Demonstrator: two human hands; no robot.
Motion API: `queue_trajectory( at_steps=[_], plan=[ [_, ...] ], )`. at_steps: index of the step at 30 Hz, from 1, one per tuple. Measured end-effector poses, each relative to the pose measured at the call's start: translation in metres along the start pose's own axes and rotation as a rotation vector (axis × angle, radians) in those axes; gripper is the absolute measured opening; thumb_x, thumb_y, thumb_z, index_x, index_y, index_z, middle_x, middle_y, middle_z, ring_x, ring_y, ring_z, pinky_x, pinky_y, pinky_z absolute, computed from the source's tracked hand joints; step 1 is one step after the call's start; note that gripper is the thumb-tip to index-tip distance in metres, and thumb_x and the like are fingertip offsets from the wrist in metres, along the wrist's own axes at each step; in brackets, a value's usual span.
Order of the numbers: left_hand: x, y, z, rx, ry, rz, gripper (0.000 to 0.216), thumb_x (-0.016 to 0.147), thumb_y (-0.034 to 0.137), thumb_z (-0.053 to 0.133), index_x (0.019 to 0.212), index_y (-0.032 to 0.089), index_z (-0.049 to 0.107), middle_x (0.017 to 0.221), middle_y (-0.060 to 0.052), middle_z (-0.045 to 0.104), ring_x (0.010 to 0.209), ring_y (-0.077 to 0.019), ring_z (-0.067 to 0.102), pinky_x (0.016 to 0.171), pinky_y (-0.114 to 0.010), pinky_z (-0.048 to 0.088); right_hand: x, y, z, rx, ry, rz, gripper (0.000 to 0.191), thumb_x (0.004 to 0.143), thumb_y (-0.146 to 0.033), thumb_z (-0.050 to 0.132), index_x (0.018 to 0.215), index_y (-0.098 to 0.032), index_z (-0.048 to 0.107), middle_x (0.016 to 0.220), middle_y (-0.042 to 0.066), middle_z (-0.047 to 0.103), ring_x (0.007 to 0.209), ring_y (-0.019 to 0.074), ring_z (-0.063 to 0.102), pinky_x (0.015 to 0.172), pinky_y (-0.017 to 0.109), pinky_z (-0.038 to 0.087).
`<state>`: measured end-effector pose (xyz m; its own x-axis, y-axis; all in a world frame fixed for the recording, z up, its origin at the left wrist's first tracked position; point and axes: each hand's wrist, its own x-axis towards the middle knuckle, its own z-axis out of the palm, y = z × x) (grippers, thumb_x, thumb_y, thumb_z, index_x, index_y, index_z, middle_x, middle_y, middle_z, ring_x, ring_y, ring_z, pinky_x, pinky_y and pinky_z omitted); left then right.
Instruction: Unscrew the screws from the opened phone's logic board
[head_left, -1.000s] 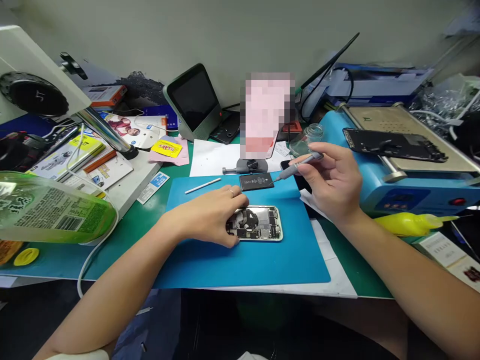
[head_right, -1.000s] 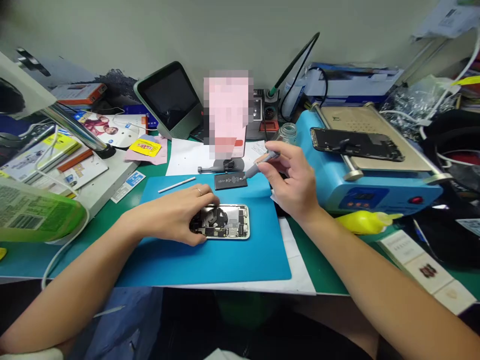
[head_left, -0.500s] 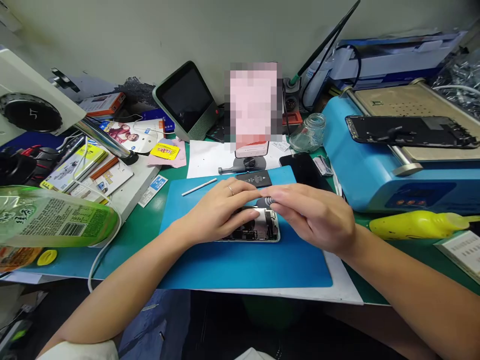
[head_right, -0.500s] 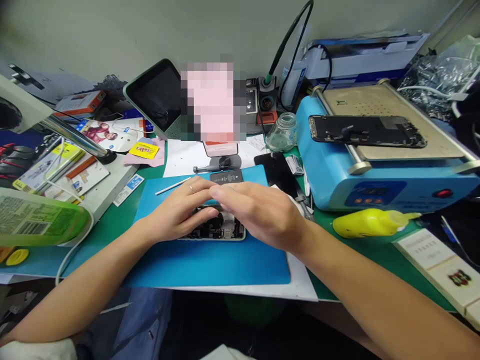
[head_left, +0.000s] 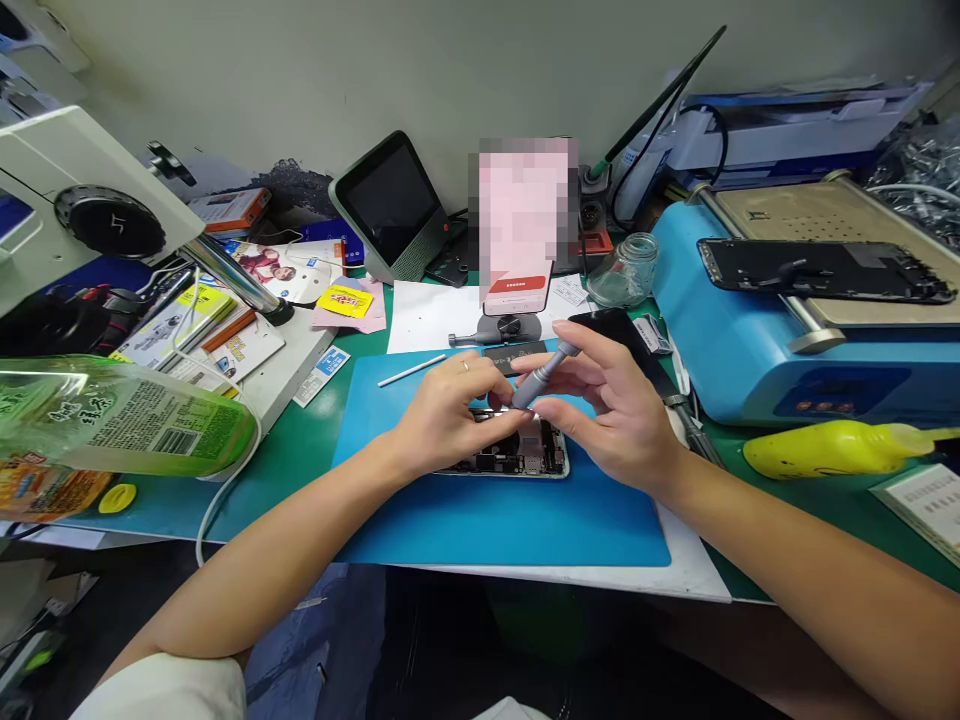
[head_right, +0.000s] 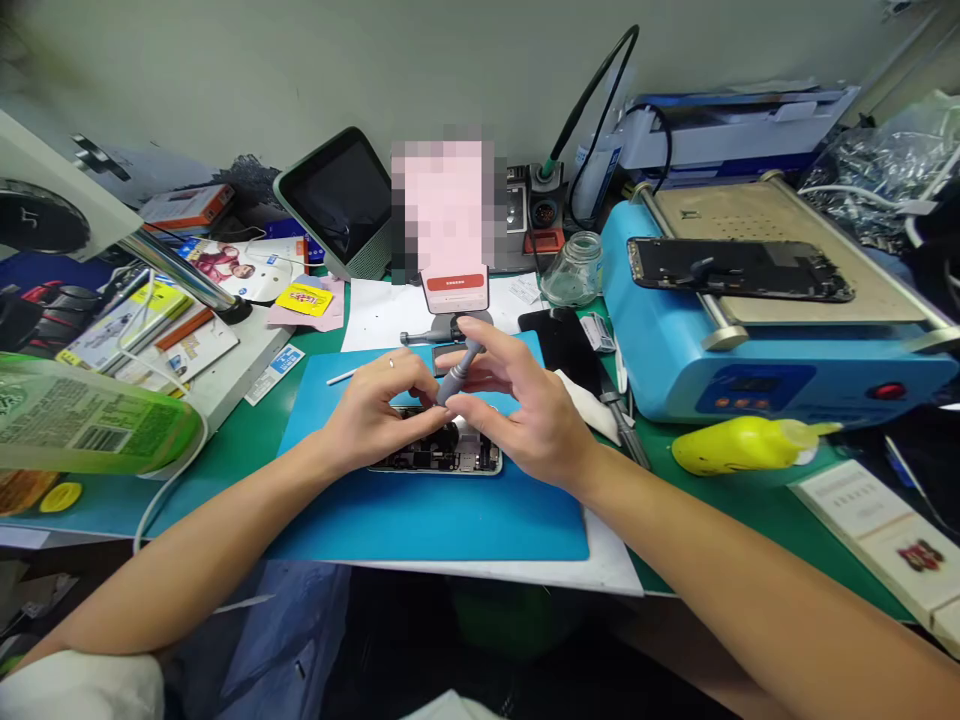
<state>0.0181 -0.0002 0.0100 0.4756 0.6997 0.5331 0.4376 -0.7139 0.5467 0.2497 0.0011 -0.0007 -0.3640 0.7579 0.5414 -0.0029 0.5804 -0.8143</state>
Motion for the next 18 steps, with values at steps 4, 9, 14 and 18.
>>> queue_trajectory(
  at_steps=[4,9,14,18],
  plan=[
    [0.0018,0.0024,-0.0012,-0.021,-0.039,0.004,0.026,0.107,0.038,0.071,0.089,0.021,0.063,0.086,0.000,0.074,0.080,-0.0165,0.065,0.079,-0.031,0.048,0.0030,-0.0047,0.0010,0.017,0.040,0.049,0.055,0.102,-0.030,0.077,0.151,-0.040,0.055,0.123,-0.001,0.083,0.105,0.0186,0.084,0.100,0.038,0.072],
    [0.0051,0.0036,-0.0056,-0.037,-0.137,0.033,0.024,0.115,0.033,0.053,0.103,0.021,0.070,0.092,-0.003,0.076,0.085,-0.0194,0.065,0.083,-0.035,0.048,0.0095,-0.0102,-0.0041,0.041,0.122,0.117,0.049,0.103,-0.034,0.075,0.147,-0.038,0.054,0.118,0.002,0.083,0.096,0.0198,0.085,0.092,0.039,0.073],
    [0.0051,0.0027,-0.0044,-0.041,-0.107,0.028,0.022,0.111,0.029,0.058,0.093,0.021,0.069,0.082,-0.001,0.071,0.079,-0.0184,0.061,0.079,-0.034,0.047,0.0085,-0.0076,-0.0053,0.055,0.082,0.146,0.052,0.105,-0.037,0.073,0.151,-0.036,0.050,0.124,0.005,0.082,0.102,0.0205,0.085,0.094,0.039,0.073],
    [0.0038,0.0035,-0.0028,-0.035,-0.091,-0.010,0.021,0.107,0.033,0.063,0.089,0.022,0.066,0.083,-0.001,0.072,0.081,-0.0184,0.063,0.082,-0.034,0.048,0.0068,-0.0055,-0.0030,0.079,0.043,0.080,0.053,0.105,-0.030,0.072,0.153,-0.034,0.049,0.127,0.005,0.082,0.105,0.0181,0.085,0.094,0.035,0.073]
  ],
)
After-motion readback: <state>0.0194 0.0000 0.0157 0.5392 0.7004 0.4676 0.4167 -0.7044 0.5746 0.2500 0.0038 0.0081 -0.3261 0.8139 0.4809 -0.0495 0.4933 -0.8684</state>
